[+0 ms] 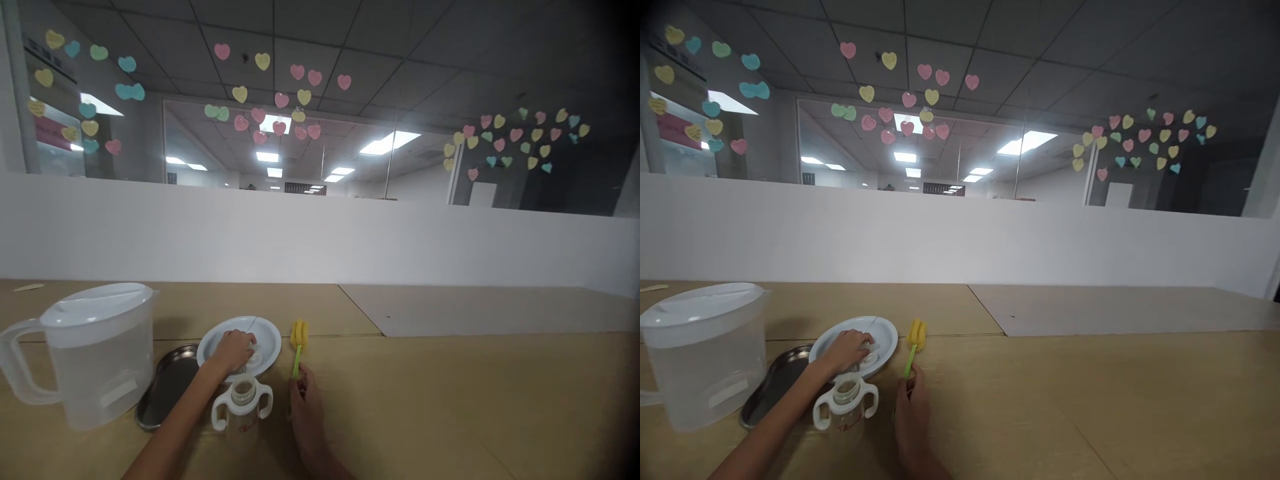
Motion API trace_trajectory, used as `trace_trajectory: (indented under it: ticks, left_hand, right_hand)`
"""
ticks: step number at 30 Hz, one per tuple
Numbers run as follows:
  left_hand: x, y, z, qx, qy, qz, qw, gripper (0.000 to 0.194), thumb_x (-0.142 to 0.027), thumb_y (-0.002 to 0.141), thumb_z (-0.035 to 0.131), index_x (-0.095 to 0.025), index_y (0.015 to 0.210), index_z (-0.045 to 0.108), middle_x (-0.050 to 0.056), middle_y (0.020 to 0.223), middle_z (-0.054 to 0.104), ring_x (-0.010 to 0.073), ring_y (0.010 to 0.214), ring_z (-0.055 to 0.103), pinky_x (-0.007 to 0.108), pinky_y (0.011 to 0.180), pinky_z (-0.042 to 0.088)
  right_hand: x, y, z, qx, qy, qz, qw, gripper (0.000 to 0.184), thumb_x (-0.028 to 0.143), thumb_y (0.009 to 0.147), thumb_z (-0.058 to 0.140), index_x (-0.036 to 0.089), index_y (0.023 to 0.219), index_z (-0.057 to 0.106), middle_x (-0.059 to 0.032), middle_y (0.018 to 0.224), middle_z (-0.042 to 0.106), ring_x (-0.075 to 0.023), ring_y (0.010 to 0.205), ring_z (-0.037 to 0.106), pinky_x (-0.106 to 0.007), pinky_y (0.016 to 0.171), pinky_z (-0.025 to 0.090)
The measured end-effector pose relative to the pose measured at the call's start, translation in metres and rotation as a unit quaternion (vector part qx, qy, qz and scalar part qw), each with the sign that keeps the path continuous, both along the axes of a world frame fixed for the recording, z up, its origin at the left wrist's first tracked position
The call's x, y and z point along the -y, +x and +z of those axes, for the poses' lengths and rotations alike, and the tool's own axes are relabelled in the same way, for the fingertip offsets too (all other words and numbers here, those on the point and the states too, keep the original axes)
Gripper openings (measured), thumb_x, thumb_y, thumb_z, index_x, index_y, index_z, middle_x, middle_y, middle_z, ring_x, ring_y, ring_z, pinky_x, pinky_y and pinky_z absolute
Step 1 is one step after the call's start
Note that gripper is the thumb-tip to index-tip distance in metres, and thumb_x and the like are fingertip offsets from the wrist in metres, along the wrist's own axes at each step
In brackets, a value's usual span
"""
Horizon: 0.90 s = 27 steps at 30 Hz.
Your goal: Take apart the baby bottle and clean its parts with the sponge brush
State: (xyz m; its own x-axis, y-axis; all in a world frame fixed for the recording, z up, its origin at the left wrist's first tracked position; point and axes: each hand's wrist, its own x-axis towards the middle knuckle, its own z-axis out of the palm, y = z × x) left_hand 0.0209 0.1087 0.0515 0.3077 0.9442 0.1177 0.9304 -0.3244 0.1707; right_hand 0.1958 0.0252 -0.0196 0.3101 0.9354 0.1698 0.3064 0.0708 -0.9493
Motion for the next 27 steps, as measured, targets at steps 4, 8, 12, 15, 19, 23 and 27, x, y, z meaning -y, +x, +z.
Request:
trace_trajectory:
  ticks: [4,8,12,15,19,23,27]
  left_hand:
    - [0.004,-0.014,0.005,0.013,-0.033,0.017,0.999,0.030,-0.021,0.074,0.052,-0.019,0.102,0.061,0.007,0.102,0.064,0.0221,0.100,0.058,0.032,0.087,0.042]
    - [0.002,-0.023,0.005,0.020,-0.067,0.025,0.997,0.037,-0.020,0.072,0.053,-0.018,0.108,0.058,0.006,0.101,0.065,0.0193,0.096,0.060,0.027,0.083,0.044]
    - [0.001,-0.023,0.006,0.016,-0.080,0.014,0.997,0.045,-0.020,0.072,0.052,-0.016,0.117,0.056,0.007,0.106,0.064,0.0208,0.101,0.059,0.029,0.088,0.043]
    - [0.003,-0.022,0.009,0.009,-0.083,0.009,0.996,0.043,-0.020,0.075,0.048,-0.015,0.116,0.057,0.011,0.115,0.060,0.0234,0.109,0.055,0.032,0.094,0.041]
    - [0.005,-0.025,0.013,0.008,-0.094,0.002,0.996,0.041,-0.015,0.079,0.041,-0.014,0.116,0.058,0.011,0.122,0.056,0.0212,0.114,0.052,0.031,0.100,0.037]
    - [0.009,-0.029,0.020,0.012,-0.102,0.008,0.995,0.041,-0.018,0.081,0.039,-0.013,0.117,0.057,0.011,0.123,0.056,0.0203,0.113,0.052,0.030,0.099,0.038]
    - [0.015,-0.031,0.027,0.013,-0.108,0.014,0.994,0.040,-0.023,0.082,0.039,-0.015,0.117,0.057,0.010,0.125,0.054,0.0202,0.113,0.051,0.030,0.098,0.038]
  right_hand:
    - [0.004,0.000,0.006,-0.023,-0.011,0.025,0.999,0.048,0.036,0.082,0.035,0.015,0.123,0.044,-0.0039,0.082,0.055,-0.0165,0.074,0.055,-0.027,0.069,0.043]
    - [0.004,-0.001,0.006,-0.025,-0.020,0.028,0.999,0.049,0.036,0.081,0.036,0.015,0.125,0.044,-0.0034,0.081,0.054,-0.0160,0.072,0.054,-0.026,0.068,0.042]
    - [0.003,-0.001,0.004,-0.026,-0.022,0.034,0.999,0.050,0.037,0.080,0.037,0.016,0.124,0.045,-0.0020,0.076,0.052,-0.0154,0.068,0.053,-0.025,0.062,0.040]
    - [0.003,-0.001,0.005,-0.031,-0.024,0.033,0.999,0.049,0.038,0.079,0.038,0.016,0.122,0.047,-0.0016,0.074,0.052,-0.0154,0.067,0.053,-0.025,0.060,0.039]
    - [0.004,-0.001,0.006,-0.024,-0.019,0.033,0.999,0.049,0.038,0.079,0.039,0.015,0.122,0.048,-0.0019,0.075,0.054,-0.0155,0.068,0.053,-0.025,0.062,0.040]
    - [0.005,-0.001,0.008,-0.017,-0.009,0.027,0.999,0.048,0.036,0.078,0.041,0.015,0.119,0.050,-0.0025,0.076,0.055,-0.0153,0.069,0.054,-0.025,0.063,0.040]
    - [0.005,-0.001,0.008,-0.013,-0.010,0.028,0.999,0.048,0.035,0.078,0.039,0.014,0.120,0.050,-0.0032,0.078,0.056,-0.0151,0.070,0.054,-0.025,0.065,0.041]
